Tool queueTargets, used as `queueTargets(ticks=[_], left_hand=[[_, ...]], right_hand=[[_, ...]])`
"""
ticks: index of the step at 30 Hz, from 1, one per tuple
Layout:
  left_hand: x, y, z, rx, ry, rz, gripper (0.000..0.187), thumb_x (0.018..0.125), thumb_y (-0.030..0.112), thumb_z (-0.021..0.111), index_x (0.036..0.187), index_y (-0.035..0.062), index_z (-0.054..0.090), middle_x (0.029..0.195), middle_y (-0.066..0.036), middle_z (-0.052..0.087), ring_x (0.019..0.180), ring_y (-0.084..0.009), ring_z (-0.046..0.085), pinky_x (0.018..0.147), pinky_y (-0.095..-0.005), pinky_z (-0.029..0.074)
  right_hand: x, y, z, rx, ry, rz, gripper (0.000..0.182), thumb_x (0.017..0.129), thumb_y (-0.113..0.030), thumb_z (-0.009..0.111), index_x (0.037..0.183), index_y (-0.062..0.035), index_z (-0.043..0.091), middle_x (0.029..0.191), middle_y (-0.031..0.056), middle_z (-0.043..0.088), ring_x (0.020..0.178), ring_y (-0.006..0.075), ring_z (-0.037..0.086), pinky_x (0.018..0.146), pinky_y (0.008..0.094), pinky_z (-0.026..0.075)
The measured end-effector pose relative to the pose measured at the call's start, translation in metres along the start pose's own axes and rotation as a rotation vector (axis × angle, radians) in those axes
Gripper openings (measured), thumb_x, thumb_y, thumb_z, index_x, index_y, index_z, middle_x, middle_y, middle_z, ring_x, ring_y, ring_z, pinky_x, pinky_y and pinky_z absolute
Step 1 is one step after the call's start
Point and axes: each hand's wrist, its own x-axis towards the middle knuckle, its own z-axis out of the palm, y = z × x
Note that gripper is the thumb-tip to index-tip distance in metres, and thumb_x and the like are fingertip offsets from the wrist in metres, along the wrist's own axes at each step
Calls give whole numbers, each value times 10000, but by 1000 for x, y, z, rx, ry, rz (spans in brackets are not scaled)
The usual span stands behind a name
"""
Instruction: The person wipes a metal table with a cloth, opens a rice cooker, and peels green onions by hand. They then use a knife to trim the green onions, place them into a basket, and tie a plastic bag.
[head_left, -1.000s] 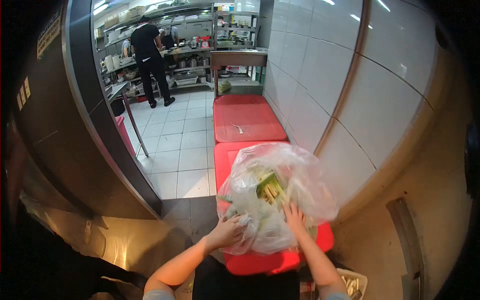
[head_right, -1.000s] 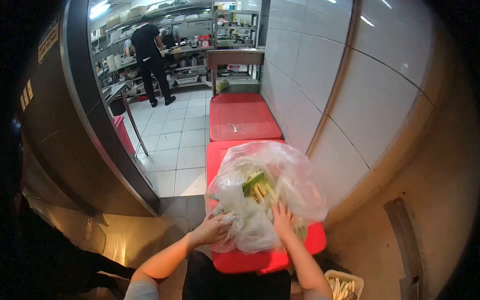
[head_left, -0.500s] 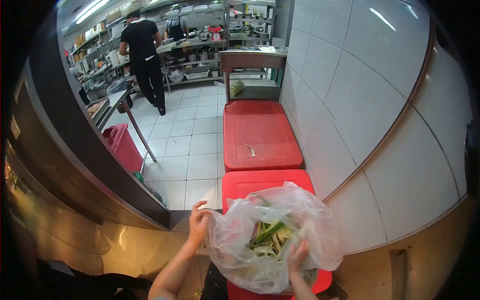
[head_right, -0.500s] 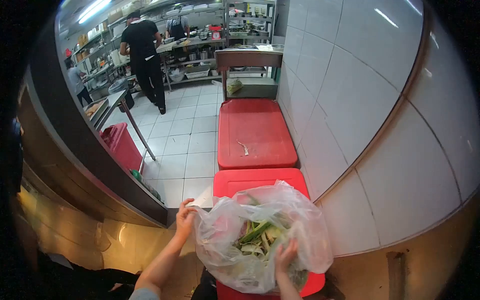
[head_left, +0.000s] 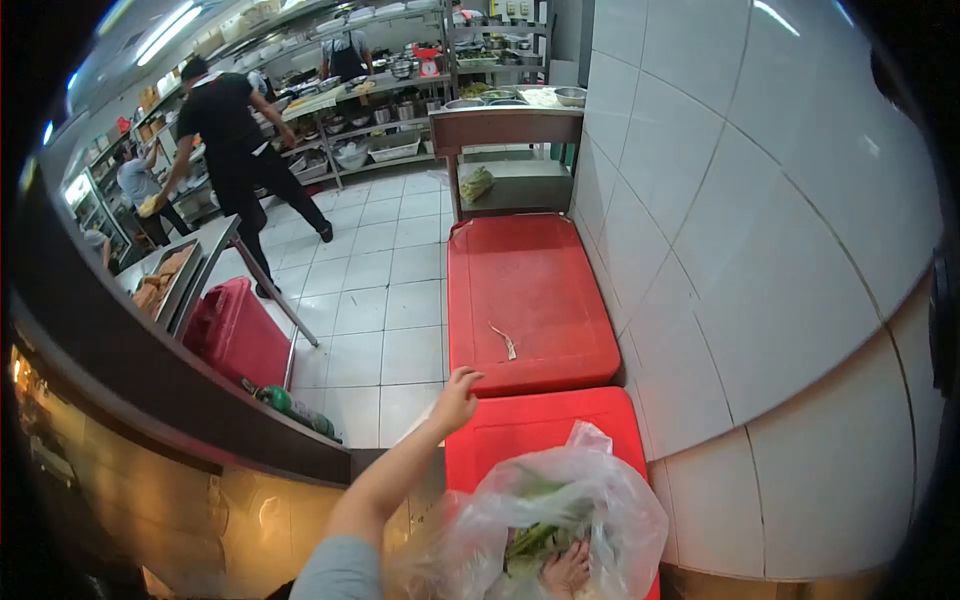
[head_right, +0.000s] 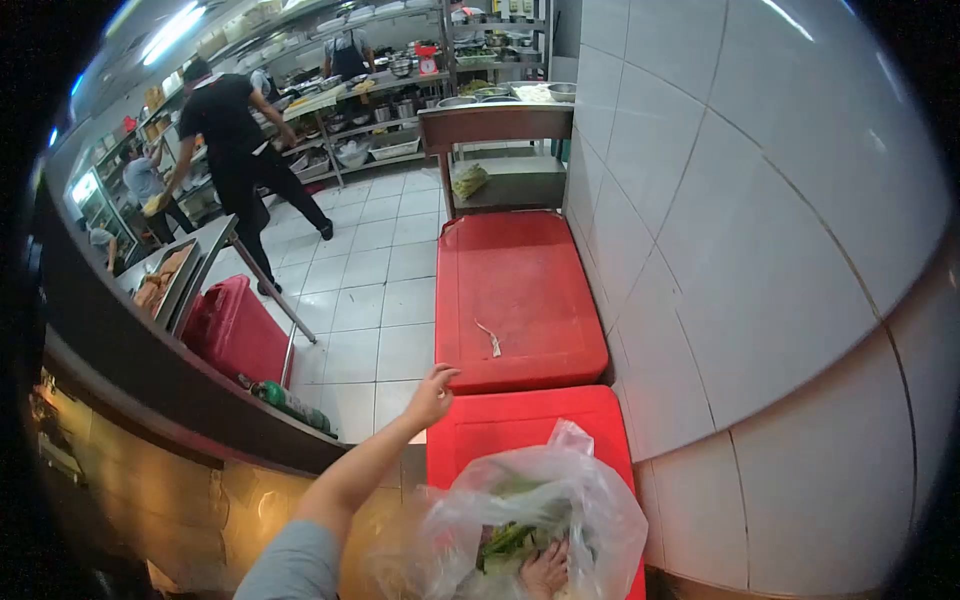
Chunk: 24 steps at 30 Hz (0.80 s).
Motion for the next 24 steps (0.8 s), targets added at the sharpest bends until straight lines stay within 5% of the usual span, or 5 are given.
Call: queueTargets(ticks=[2,7,13,18,24], left_hand=[[30,-17,32,152,-72,-27,571,699,-81,475,1244,83,435,1293,-181,373,1146,-353,424,901,-391,431],[102,-60,98,553,-147,160,657,753,-14,475,1357,183,306,1430,-134,218,1259,-331,321,939,-409,414],[140,-95,139,663,-488,-121,505,828,88,449,1305,242,384,1436,-69,233,1262,-316,318,929,-399,429],[117,-101,132,448,-209,-81,207,821,135,455,932,66,614,1035,-97,546,1006,-276,520,789,-400,487],[98,-60,120,-106,160,-155,109,783,39,579,866,28,649,833,-114,631,790,-235,618,713,-331,494]], right_hand=[[-5,8,8,-184,231,-140,512,821,-384,529,1207,-65,424,1168,190,488,937,328,534,704,477,468],[-11,16,31,-98,30,-36,605,775,-445,514,1258,-97,407,1323,154,370,1116,398,410,843,537,385],[-7,15,18,-191,56,-145,565,791,-404,504,1266,-122,388,1292,152,382,1134,358,415,852,493,400],[5,12,3,101,25,-132,567,718,-271,557,1164,13,352,1351,216,295,1135,421,378,905,529,317],[-4,17,15,87,-4,-68,510,713,-244,554,1122,9,385,1333,211,318,1160,413,371,904,496,351]])
